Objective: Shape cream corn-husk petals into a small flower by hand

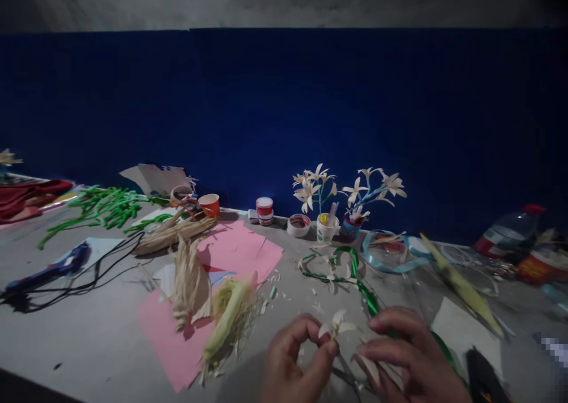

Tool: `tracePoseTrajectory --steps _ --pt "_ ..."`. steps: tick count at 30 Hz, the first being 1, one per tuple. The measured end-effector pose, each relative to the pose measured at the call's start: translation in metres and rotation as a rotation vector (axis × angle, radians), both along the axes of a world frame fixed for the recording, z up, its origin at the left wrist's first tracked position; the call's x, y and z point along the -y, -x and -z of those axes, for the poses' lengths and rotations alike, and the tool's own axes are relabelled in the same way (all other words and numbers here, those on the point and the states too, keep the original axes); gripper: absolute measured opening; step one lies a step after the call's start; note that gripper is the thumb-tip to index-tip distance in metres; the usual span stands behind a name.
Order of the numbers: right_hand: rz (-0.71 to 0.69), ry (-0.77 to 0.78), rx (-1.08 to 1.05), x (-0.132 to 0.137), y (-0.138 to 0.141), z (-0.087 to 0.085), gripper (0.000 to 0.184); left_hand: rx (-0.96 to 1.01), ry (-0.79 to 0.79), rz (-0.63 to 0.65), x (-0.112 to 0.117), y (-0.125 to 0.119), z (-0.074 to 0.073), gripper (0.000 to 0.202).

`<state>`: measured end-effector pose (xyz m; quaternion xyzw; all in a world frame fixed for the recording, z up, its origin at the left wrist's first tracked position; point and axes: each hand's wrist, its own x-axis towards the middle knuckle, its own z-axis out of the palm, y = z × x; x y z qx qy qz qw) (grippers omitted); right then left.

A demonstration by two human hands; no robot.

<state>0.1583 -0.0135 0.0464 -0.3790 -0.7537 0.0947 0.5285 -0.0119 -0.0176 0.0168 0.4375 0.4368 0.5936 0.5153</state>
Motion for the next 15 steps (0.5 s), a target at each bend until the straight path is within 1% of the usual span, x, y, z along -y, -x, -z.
tracePoseTrajectory --steps 2,6,15 --pt "0.000 -0.033 0.058 -0.003 0.000 -0.002 0.009 -0.097 -0.022 0.008 0.001 0.000 -0.001 0.029" --pt "-0.012 -0.081 0.138 -0.010 0.001 -0.002 0.014 -0.186 -0.031 0.027 0.000 -0.002 -0.001 0.026" --pt "-0.003 -0.102 0.153 -0.014 0.001 0.004 0.015 -0.180 -0.017 0.022 -0.001 -0.003 0.000 0.023"
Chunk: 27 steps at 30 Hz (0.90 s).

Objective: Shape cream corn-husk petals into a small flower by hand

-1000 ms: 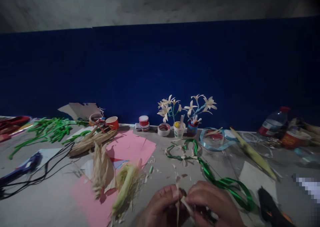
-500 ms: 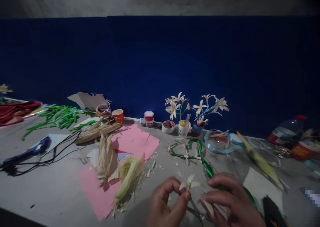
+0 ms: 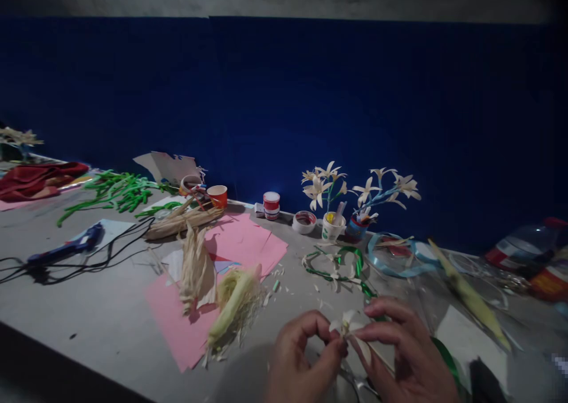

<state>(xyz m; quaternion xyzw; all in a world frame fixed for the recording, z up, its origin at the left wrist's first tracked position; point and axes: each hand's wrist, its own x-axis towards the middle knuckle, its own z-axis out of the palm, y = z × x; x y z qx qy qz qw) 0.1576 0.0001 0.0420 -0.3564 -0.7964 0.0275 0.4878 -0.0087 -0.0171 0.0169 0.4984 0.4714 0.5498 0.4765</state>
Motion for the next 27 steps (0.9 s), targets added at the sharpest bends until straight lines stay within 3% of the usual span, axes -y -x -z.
tracePoseTrajectory --steps 10,20,27 --pt "0.021 -0.085 0.056 0.000 0.002 0.002 0.019 0.033 -0.008 0.017 0.000 -0.001 -0.002 0.026" --pt "0.038 -0.151 0.118 0.000 0.003 -0.005 0.016 0.040 -0.027 -0.021 -0.003 -0.004 0.008 0.025" --pt "0.051 -0.243 0.137 0.000 0.005 -0.006 0.019 0.023 0.000 0.017 0.001 -0.001 0.000 0.018"
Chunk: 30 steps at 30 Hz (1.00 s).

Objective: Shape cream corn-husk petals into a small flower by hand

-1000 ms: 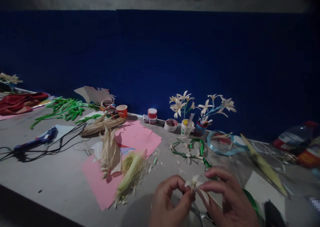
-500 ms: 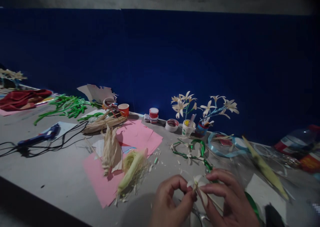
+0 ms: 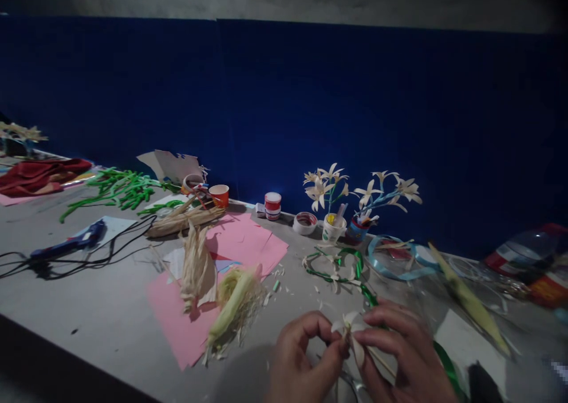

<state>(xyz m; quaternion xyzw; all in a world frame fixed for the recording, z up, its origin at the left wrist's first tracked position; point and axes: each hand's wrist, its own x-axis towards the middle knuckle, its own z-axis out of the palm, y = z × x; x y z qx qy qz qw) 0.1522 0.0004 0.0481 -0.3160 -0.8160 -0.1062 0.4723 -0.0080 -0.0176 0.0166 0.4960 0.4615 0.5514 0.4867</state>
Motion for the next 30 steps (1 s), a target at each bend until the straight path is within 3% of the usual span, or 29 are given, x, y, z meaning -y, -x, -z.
tracePoseTrajectory --steps 14,30 --pt "0.063 -0.051 -0.010 0.0031 0.0055 0.0002 0.022 -0.062 -0.057 -0.023 0.0015 0.0010 0.0015 0.019" --pt "0.029 -0.055 0.031 0.0042 -0.0030 -0.0001 0.021 -0.092 -0.157 -0.003 0.0024 -0.0017 -0.0026 0.021"
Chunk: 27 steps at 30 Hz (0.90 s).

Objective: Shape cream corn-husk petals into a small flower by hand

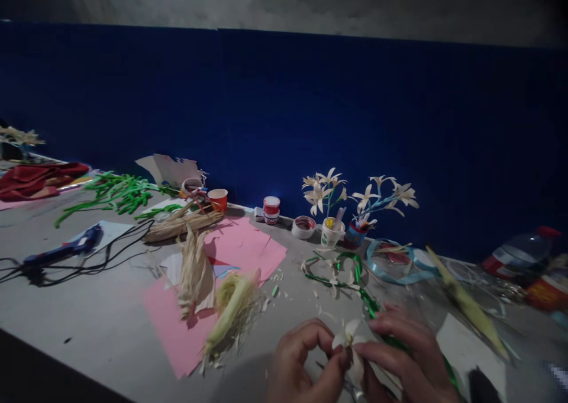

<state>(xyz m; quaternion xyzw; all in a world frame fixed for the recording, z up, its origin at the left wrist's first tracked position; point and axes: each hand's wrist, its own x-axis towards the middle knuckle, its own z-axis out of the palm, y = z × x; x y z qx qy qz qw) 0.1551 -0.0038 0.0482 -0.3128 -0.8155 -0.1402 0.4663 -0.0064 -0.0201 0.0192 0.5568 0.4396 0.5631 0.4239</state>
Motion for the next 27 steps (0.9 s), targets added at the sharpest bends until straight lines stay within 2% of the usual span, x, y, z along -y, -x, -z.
tracePoseTrajectory --steps 7,11,16,21,27 --pt "-0.004 -0.022 0.018 0.000 0.001 -0.001 0.019 0.007 -0.004 0.005 0.000 0.000 -0.001 0.026" --pt "0.005 -0.016 -0.061 0.002 0.000 0.001 0.020 0.025 0.010 -0.006 0.001 0.001 -0.001 0.025" --pt "0.029 0.040 -0.156 0.004 -0.004 0.012 0.034 0.034 0.036 -0.013 0.002 0.003 -0.002 0.022" --pt "-0.038 0.153 -0.307 0.001 -0.001 0.023 0.037 -0.009 0.025 -0.007 0.001 -0.001 -0.003 0.020" --pt "-0.058 0.165 -0.230 -0.005 -0.003 0.023 0.035 -0.013 0.007 -0.027 0.001 -0.003 0.002 0.019"
